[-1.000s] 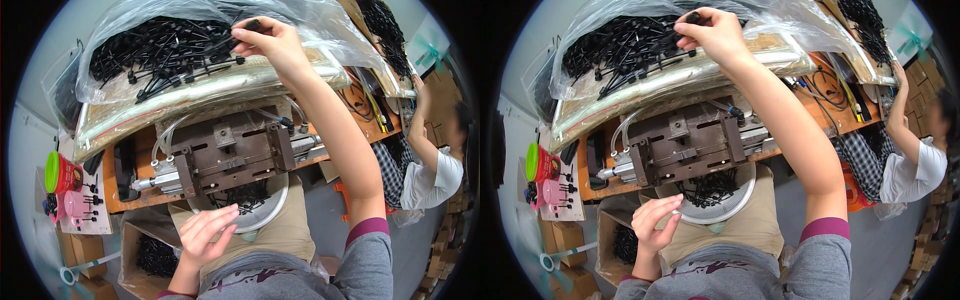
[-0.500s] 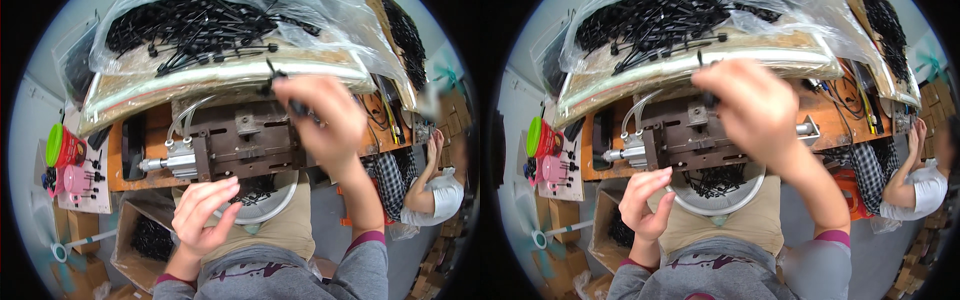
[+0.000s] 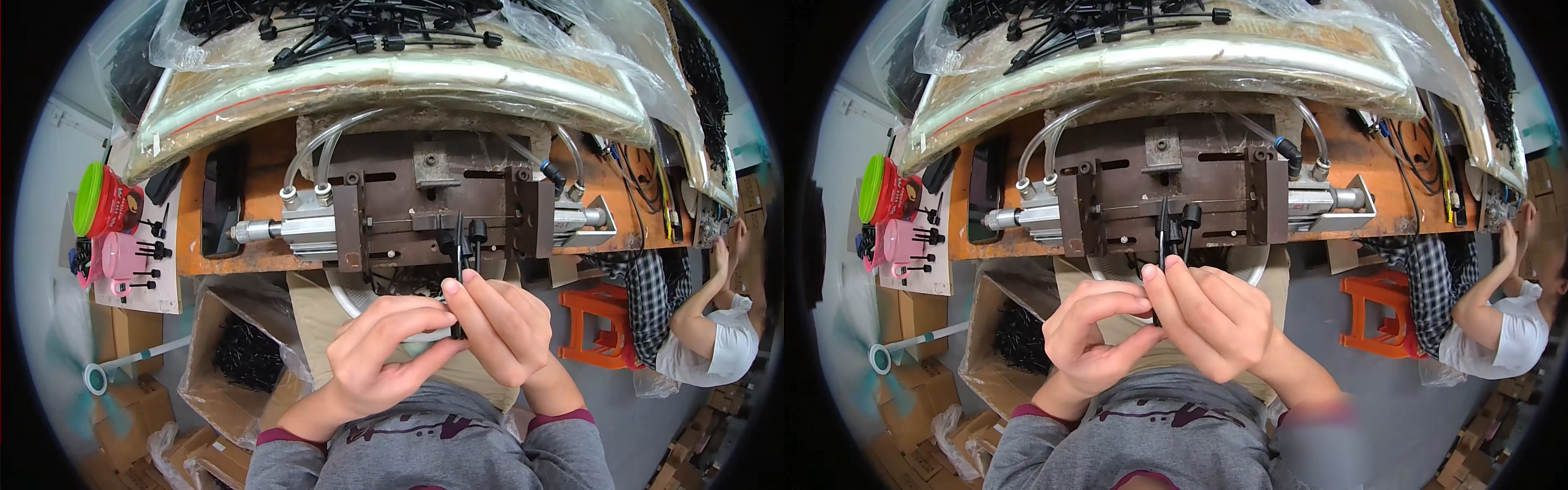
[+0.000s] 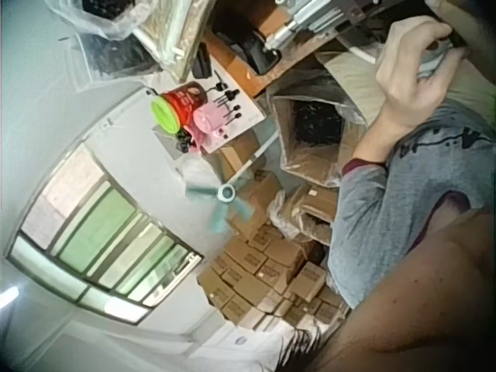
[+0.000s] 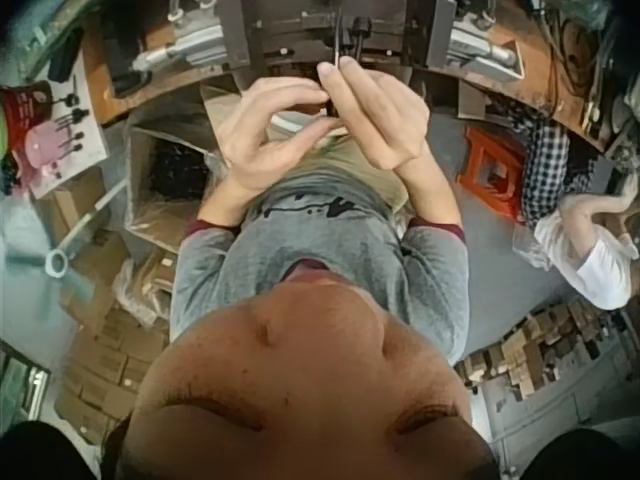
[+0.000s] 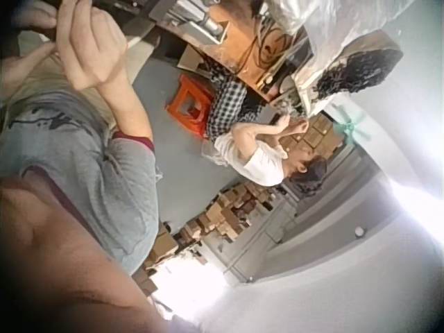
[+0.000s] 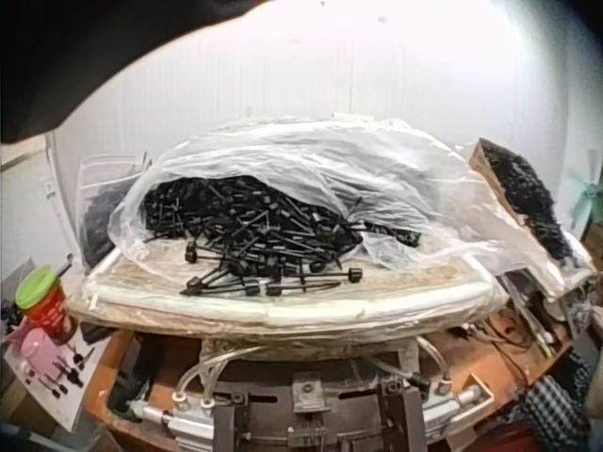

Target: Assemble plastic connectors and tubes using a pneumatic compression jig.

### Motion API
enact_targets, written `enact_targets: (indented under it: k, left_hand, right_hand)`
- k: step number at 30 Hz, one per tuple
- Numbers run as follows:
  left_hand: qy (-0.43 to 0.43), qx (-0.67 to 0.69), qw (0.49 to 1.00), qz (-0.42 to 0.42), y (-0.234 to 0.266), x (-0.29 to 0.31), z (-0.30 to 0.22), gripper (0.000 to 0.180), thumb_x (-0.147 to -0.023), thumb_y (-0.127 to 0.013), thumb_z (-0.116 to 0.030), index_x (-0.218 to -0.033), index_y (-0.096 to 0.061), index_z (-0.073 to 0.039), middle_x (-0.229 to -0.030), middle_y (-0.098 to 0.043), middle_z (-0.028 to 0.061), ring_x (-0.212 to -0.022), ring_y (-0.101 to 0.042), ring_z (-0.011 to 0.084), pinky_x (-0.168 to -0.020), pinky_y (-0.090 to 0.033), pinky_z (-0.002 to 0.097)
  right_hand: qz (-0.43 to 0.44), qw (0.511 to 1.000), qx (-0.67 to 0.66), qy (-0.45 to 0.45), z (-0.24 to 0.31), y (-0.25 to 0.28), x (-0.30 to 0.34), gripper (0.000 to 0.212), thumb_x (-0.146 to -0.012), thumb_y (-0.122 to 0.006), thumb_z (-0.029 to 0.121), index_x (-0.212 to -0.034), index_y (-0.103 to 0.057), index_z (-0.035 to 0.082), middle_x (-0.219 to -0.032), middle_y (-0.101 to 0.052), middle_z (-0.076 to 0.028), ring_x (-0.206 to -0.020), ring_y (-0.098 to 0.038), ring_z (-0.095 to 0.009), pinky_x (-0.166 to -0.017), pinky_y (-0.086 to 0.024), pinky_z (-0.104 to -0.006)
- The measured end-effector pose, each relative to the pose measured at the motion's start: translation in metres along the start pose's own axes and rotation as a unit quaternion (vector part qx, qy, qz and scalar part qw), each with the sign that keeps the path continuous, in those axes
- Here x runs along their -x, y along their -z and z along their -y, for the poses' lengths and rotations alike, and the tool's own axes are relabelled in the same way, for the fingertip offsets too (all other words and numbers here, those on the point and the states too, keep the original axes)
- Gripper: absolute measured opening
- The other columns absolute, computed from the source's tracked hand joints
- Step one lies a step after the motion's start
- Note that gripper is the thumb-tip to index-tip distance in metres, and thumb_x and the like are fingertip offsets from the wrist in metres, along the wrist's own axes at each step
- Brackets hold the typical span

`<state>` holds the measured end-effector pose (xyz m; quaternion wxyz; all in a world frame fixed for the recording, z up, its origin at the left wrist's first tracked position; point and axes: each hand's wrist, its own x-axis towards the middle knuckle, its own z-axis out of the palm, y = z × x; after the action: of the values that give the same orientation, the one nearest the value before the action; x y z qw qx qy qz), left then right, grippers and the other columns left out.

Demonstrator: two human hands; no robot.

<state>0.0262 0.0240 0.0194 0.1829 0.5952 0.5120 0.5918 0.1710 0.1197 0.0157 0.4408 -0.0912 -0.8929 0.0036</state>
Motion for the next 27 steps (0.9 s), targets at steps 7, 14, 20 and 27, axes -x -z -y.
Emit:
enact_targets:
  k: [7,14,20,27]
  left_hand:
    - [-0.037,-0.175,0.982,0.06,0.0,0.004,0.019,0.042,-0.063,-0.083,0.001,-0.103,-0.071,-0.002,-0.096,-0.066,0.0091,-0.082,-0.066,0.0195,-0.066,-0.053,0.0267]
    - [-0.081,-0.292,0.95,0.079,-0.014,-0.002,0.039,0.034,-0.065,-0.079,-0.002,-0.098,-0.07,0.0,-0.122,-0.064,0.0148,-0.09,-0.066,0.0283,-0.077,-0.055,0.034]
    - [-0.019,-0.206,0.977,0.043,-0.017,-0.005,0.03,0.031,-0.069,-0.075,0.007,-0.099,-0.068,0.003,-0.121,-0.063,0.018,-0.089,-0.068,0.0233,-0.077,-0.056,0.0322]
    - [0.212,0.245,0.945,0.039,0.004,0.014,0.03,0.025,-0.081,-0.068,0.011,-0.104,-0.06,0.005,-0.107,-0.063,0.0174,-0.09,-0.069,0.0233,-0.077,-0.06,0.0342]
  right_hand:
    - [-0.071,0.987,-0.007,-0.147,-0.005,0.006,0.016,0.037,-0.07,-0.075,-0.01,-0.106,-0.065,-0.007,-0.094,-0.069,-0.018,-0.069,-0.066,-0.023,-0.058,-0.054,-0.0291]
    - [-0.133,0.917,-0.171,-0.336,0.006,0.023,0.019,0.049,-0.074,-0.074,-0.015,-0.118,-0.055,-0.007,-0.093,-0.068,-0.016,-0.085,-0.069,-0.02,-0.079,-0.054,-0.0293]
    - [-0.146,0.858,-0.248,-0.426,0.004,0.032,0.021,0.034,-0.078,-0.07,-0.012,-0.11,-0.06,-0.005,-0.09,-0.068,-0.015,-0.075,-0.066,-0.017,-0.07,-0.055,-0.0256]
    - [-0.16,0.695,-0.442,-0.544,0.0,0.033,0.013,0.03,-0.082,-0.067,-0.011,-0.11,-0.06,-0.005,-0.088,-0.068,-0.014,-0.066,-0.065,-0.014,-0.059,-0.054,-0.0234]
